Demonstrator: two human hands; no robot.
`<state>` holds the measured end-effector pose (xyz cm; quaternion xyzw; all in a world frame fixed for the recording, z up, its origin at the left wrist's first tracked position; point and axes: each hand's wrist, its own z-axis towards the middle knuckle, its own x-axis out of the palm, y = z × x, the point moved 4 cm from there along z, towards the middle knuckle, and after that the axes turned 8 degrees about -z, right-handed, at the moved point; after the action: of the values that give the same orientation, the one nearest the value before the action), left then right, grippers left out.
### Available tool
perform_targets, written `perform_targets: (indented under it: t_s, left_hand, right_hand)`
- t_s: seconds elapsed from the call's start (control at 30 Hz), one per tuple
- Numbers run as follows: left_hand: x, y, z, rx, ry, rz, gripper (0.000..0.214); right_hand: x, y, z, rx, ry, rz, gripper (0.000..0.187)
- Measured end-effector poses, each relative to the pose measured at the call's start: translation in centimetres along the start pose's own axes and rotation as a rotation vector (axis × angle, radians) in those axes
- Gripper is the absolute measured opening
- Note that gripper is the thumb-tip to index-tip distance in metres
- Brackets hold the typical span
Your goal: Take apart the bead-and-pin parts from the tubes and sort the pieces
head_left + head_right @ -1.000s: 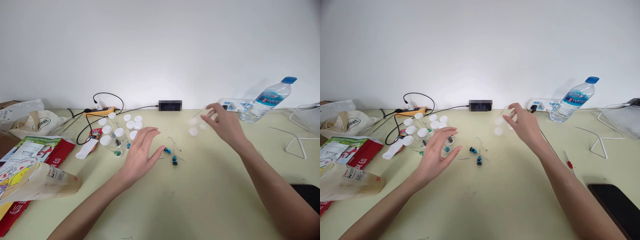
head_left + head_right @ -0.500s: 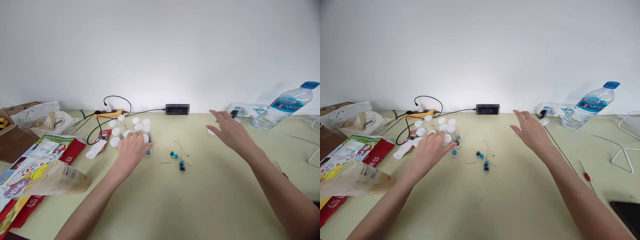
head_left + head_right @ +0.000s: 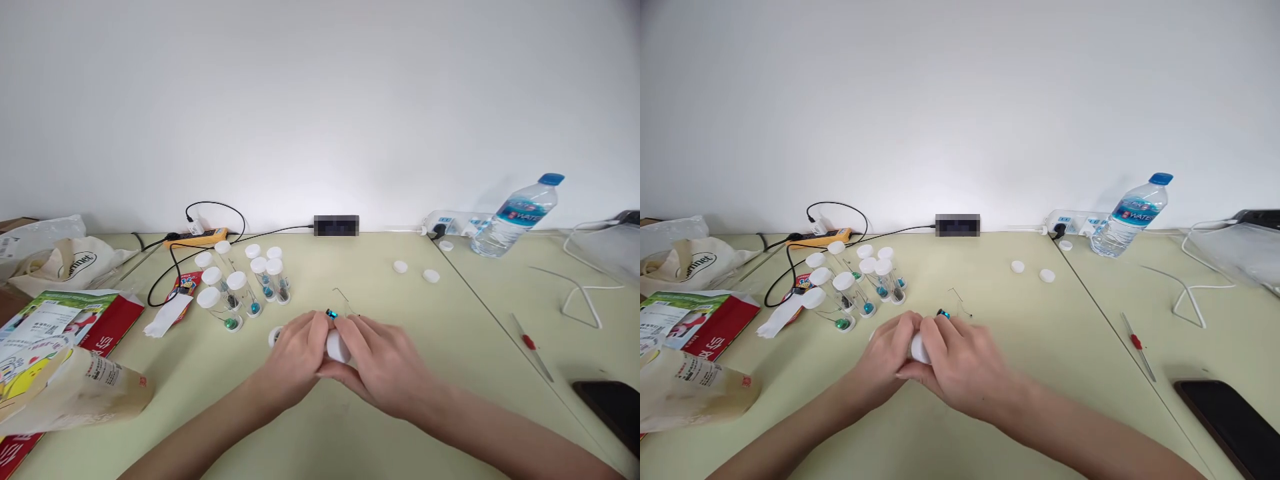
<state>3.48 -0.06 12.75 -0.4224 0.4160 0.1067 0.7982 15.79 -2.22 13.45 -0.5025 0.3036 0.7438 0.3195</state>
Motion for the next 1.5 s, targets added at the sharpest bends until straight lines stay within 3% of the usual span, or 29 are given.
perform_targets:
  t_s: [0.13,0.27,0.33,0.43,0.5,0.57,0.67,0.8,0.9,0.97,1.07,1.17,1.33,1.5]
  left_hand:
    - [0.4,0.9,0.1,-0.205,0.046,-0.193,0.018]
    - [0.7,2.4,0.3,-0.393,0.237,-0.553,0.013]
    - [0.6,3.2,0.4,-0.452,0.267,-0.689,0.016]
    - [0.0,4.1,0.6,-0.438,0.204,-0.716,0.020]
    - [-0.4,4.2,0.7,-0.420,0.173,-0.718,0.020]
    - [-0.6,4.1,0.8,-0.411,0.171,-0.732,0.016]
    - [-0.5,3.9,0.8,-0.408,0.222,-0.733,0.012]
    - [-0.5,3.8,0.8,-0.392,0.229,-0.716,0.023]
    - [-0.8,4.0,0.6,-0.390,0.200,-0.714,0.029]
    - [-1.2,4.1,0.4,-0.414,0.183,-0.716,0.032]
    - [-1.9,3.9,0.2,-0.428,0.170,-0.726,0.035]
    - [-2.9,3.7,0.3,-0.426,0.127,-0.707,0.037]
    - [-5.1,4.9,0.6,-0.448,0.075,-0.520,0.036]
    - [-6.6,6.5,1.1,-0.426,-0.010,-0.289,0.031]
  right_hand:
    - [-1.2,-0.5,0.4,0.008,0.004,0.080,0.027]
    - [-4.4,-5.1,1.1,0.234,-0.055,0.249,0.028]
    - [-5.0,-9.0,1.1,0.411,-0.054,0.127,0.033]
    - [-3.9,-15.1,0.7,0.594,0.092,-0.087,0.040]
    - [-3.2,-18.0,0.4,0.689,0.041,-0.231,0.042]
    - [-2.9,-18.9,0.4,0.718,-0.087,-0.342,0.052]
    - [-2.3,-16.3,1.9,0.555,-0.182,-0.293,0.058]
    - [-0.8,-8.5,6.0,0.112,-0.112,0.003,0.035]
    - [0.2,-4.1,9.9,-0.102,-0.138,-0.008,0.031]
    - [1.0,-2.7,12.5,-0.214,-0.125,-0.028,0.039]
    - [2.2,-2.5,15.6,-0.290,-0.089,-0.048,0.055]
    - [3.1,-3.1,16.9,-0.337,-0.057,-0.092,0.046]
    - [4.0,-4.5,15.9,-0.316,-0.032,-0.129,0.032]
    - [5.2,-6.0,15.1,-0.181,-0.075,-0.133,0.029]
